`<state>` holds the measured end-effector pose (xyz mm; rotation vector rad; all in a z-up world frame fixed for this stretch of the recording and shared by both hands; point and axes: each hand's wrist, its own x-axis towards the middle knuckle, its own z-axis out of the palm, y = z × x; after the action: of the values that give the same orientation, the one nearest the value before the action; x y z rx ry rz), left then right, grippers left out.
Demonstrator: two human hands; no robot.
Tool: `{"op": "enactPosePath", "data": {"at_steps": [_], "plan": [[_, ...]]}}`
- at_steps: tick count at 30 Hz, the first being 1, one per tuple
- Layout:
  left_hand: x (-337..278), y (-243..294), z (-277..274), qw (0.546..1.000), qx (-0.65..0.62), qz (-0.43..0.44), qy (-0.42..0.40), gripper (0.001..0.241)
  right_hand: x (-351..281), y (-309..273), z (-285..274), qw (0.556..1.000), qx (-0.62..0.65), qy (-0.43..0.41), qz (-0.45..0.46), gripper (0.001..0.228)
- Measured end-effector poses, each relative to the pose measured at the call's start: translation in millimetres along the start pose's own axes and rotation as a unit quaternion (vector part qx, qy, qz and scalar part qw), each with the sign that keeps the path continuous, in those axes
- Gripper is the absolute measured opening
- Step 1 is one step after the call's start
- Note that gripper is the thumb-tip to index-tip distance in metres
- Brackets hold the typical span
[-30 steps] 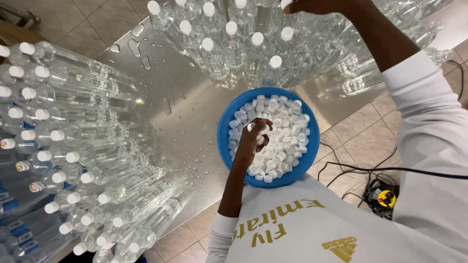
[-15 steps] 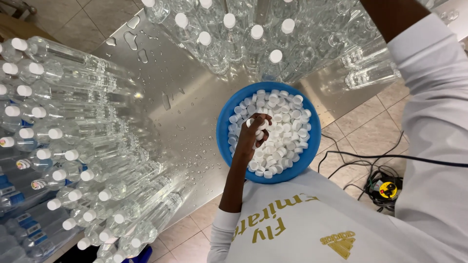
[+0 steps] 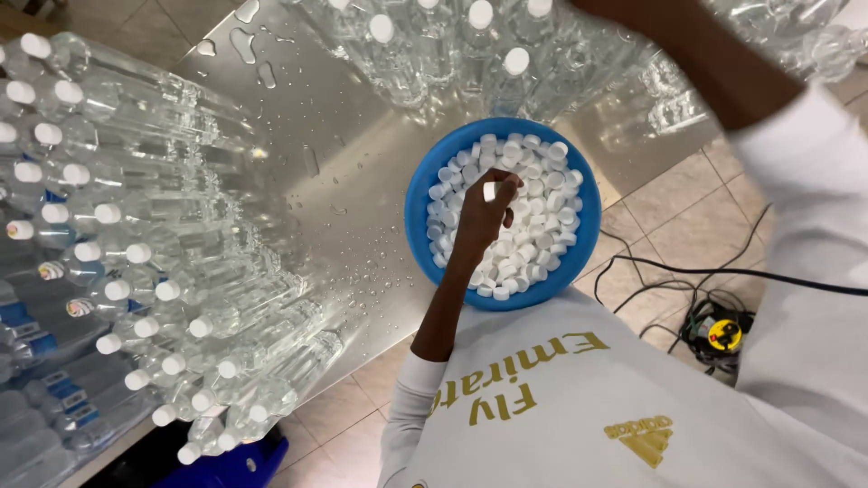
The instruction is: Placing plastic caps onto the tops of water bottles
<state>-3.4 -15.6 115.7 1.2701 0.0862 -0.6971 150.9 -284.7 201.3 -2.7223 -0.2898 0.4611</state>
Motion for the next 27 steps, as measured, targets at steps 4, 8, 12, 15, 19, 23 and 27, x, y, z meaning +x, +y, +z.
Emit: {"op": "enactPosePath", "data": {"at_steps": [4,8,12,15,19,23,27], "plan": [[10,-34,-1,0.959,0.243,0.116,0.085,0.018,-60,-67,59,0.998,0.04,-0.043,-0.011,0.022],[14,-59,-11,0.878,0.424,0.197,0.104,0.022,-93,-85,131,0.986,0.16,-0.046,0.009,0.034],[4,-56,-10,0.876,0.465,0.113,0.063,0.031,-102,-59,169,0.973,0.226,-0.051,0.009,0.031],[4,-60,-13,0.867,0.484,0.106,0.047,0.034,-113,-56,162,0.941,0.329,-0.072,0.039,0.03],[-6,-53,-29,0.918,0.39,0.074,0.022,0.032,-127,-40,142,0.896,0.444,-0.022,0.013,0.03],[-36,-21,-25,0.998,0.057,-0.039,0.013,0.024,-104,14,98,0.914,0.36,0.176,-0.054,0.031],[-25,-40,-40,0.991,-0.087,-0.097,0.021,0.036,-75,43,55,0.977,0.097,0.189,-0.034,0.021]]}}
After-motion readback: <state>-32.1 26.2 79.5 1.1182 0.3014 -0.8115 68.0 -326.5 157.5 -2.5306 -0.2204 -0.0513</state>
